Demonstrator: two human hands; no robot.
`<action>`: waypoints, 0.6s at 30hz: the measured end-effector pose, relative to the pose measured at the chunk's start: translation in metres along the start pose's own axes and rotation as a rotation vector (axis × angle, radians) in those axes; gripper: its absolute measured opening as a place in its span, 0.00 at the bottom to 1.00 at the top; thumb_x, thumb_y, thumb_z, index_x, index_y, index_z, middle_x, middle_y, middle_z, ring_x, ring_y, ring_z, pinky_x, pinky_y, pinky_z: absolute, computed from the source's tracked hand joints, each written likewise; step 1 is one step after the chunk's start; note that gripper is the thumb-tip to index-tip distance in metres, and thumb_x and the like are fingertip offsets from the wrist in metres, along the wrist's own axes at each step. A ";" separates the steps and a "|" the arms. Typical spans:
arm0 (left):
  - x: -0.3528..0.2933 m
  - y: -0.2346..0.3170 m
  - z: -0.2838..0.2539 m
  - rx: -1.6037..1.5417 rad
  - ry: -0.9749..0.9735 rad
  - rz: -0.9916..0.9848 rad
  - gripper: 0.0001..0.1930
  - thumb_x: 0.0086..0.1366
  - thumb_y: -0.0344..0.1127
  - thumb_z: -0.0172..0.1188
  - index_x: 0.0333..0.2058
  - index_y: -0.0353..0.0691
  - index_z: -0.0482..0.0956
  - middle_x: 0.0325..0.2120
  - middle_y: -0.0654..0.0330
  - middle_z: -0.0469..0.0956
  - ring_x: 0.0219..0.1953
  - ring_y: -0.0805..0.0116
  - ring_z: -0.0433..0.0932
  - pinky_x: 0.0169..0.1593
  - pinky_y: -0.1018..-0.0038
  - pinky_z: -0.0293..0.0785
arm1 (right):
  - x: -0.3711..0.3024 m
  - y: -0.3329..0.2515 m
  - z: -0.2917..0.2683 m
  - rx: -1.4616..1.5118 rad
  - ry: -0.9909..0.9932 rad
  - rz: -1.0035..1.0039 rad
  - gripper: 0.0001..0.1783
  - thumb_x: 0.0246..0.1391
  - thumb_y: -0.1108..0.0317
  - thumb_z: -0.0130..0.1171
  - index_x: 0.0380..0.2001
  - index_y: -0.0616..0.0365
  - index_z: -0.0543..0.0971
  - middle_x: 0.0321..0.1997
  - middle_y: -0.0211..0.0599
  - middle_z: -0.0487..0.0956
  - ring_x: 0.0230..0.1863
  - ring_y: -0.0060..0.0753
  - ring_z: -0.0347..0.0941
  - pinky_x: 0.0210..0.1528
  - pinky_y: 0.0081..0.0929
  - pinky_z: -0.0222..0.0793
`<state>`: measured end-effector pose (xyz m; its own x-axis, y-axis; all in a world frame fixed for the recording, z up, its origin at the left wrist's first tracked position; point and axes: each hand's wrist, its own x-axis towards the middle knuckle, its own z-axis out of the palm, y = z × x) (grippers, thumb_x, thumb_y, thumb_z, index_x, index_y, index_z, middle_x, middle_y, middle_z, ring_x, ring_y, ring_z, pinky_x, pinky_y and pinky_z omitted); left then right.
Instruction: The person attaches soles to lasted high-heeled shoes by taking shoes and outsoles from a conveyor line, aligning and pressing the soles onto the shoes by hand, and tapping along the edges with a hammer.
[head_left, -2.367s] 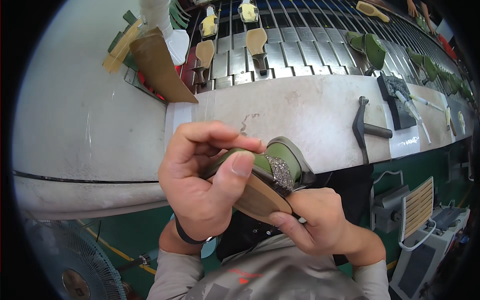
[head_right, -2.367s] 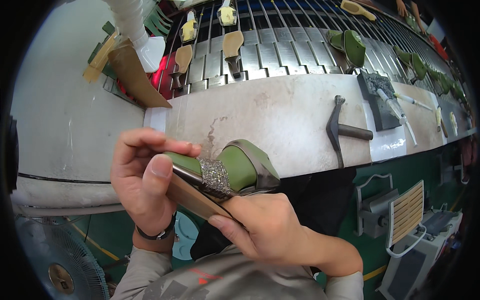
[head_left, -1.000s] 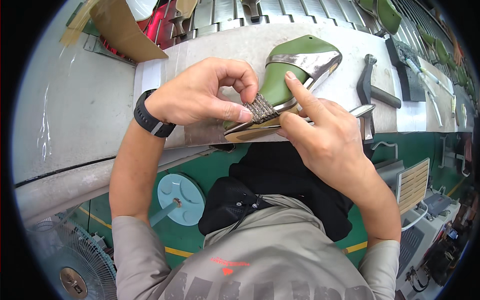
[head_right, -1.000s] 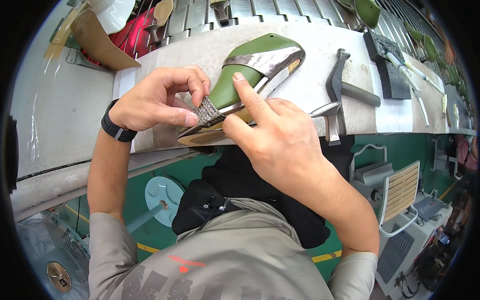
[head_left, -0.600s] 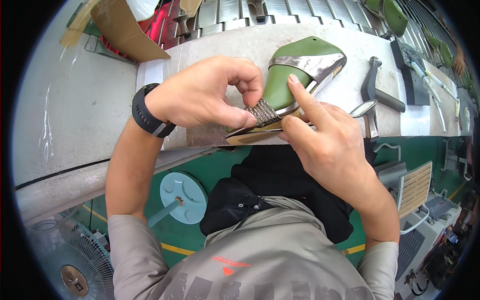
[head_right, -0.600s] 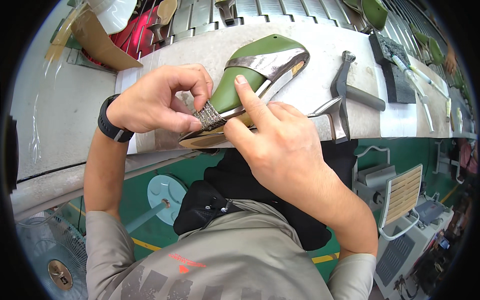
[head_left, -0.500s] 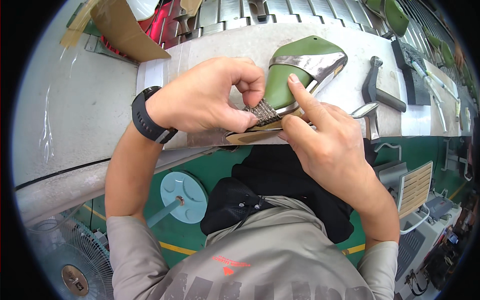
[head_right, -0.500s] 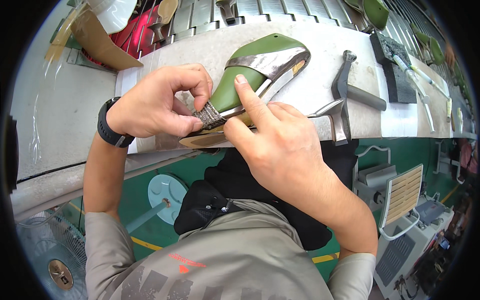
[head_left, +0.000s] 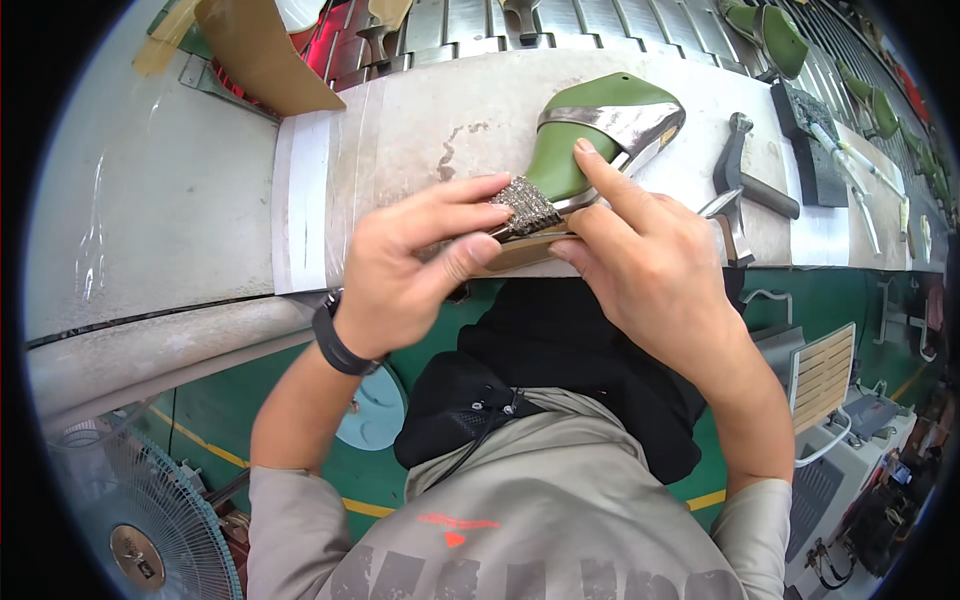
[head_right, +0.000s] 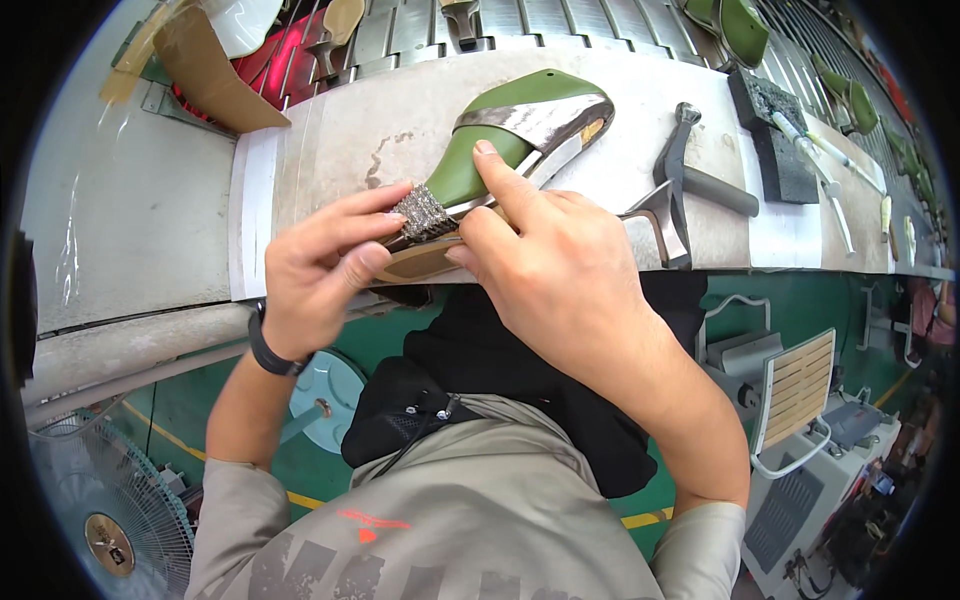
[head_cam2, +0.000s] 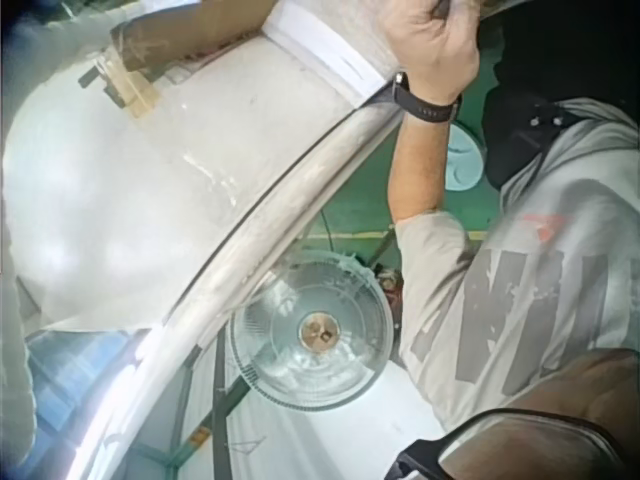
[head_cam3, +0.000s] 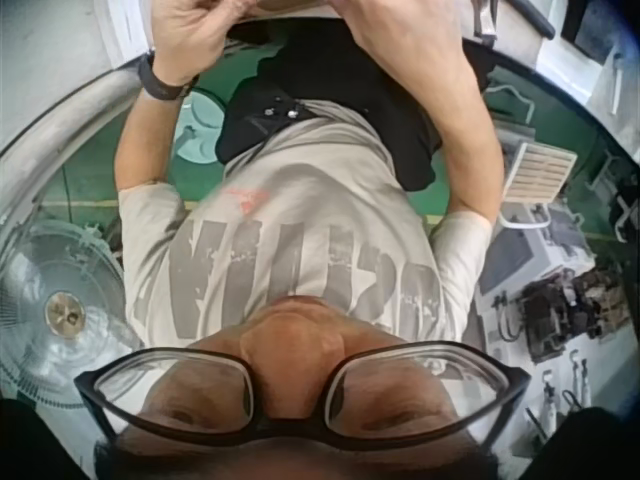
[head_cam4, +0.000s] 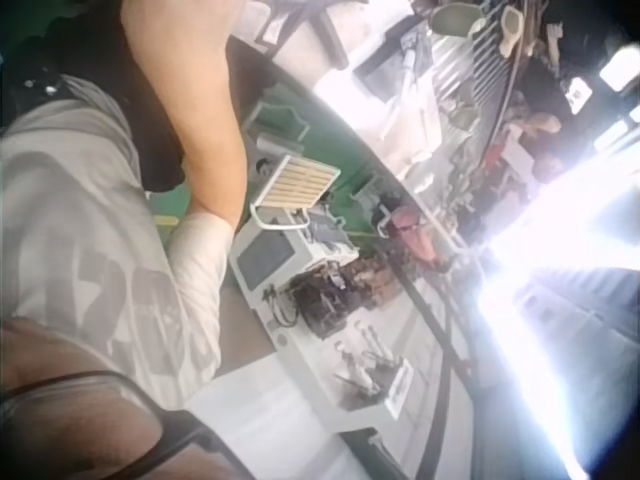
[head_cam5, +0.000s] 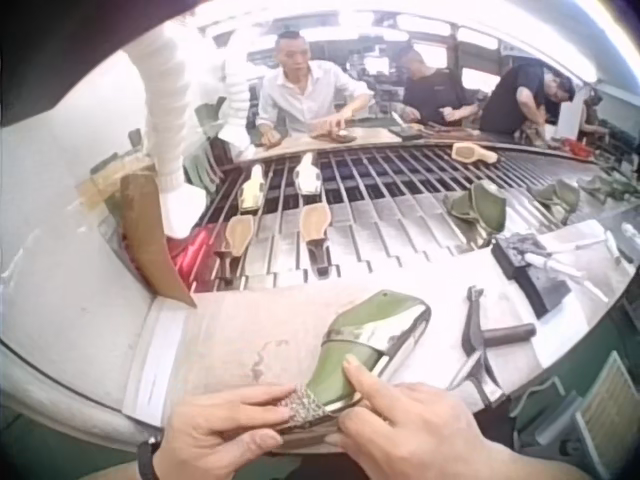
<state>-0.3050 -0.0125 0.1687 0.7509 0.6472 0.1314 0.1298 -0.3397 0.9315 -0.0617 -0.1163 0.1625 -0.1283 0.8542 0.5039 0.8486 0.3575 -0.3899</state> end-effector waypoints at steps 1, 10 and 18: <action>-0.005 0.002 0.008 0.120 0.063 0.081 0.13 0.70 0.28 0.68 0.51 0.33 0.86 0.59 0.41 0.81 0.59 0.57 0.82 0.60 0.66 0.79 | 0.001 0.000 0.000 0.002 -0.004 -0.004 0.15 0.45 0.69 0.78 0.34 0.57 0.82 0.62 0.54 0.82 0.32 0.46 0.83 0.37 0.38 0.79; -0.001 -0.018 0.041 0.360 0.370 0.373 0.13 0.61 0.22 0.74 0.45 0.35 0.87 0.52 0.44 0.85 0.45 0.51 0.87 0.49 0.67 0.83 | 0.000 0.001 0.005 -0.021 0.027 -0.016 0.14 0.46 0.68 0.78 0.31 0.57 0.81 0.61 0.53 0.83 0.29 0.45 0.81 0.34 0.38 0.77; -0.003 -0.008 0.064 -0.046 0.540 0.100 0.13 0.61 0.18 0.69 0.45 0.33 0.86 0.53 0.45 0.85 0.51 0.60 0.85 0.55 0.70 0.80 | 0.005 -0.001 -0.004 -0.005 -0.018 0.052 0.14 0.45 0.68 0.78 0.32 0.58 0.82 0.62 0.51 0.82 0.30 0.47 0.82 0.34 0.38 0.77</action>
<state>-0.2669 -0.0554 0.1391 0.3172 0.8755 0.3646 0.0372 -0.3956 0.9177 -0.0613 -0.1144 0.1690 -0.0935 0.8781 0.4692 0.8571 0.3107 -0.4108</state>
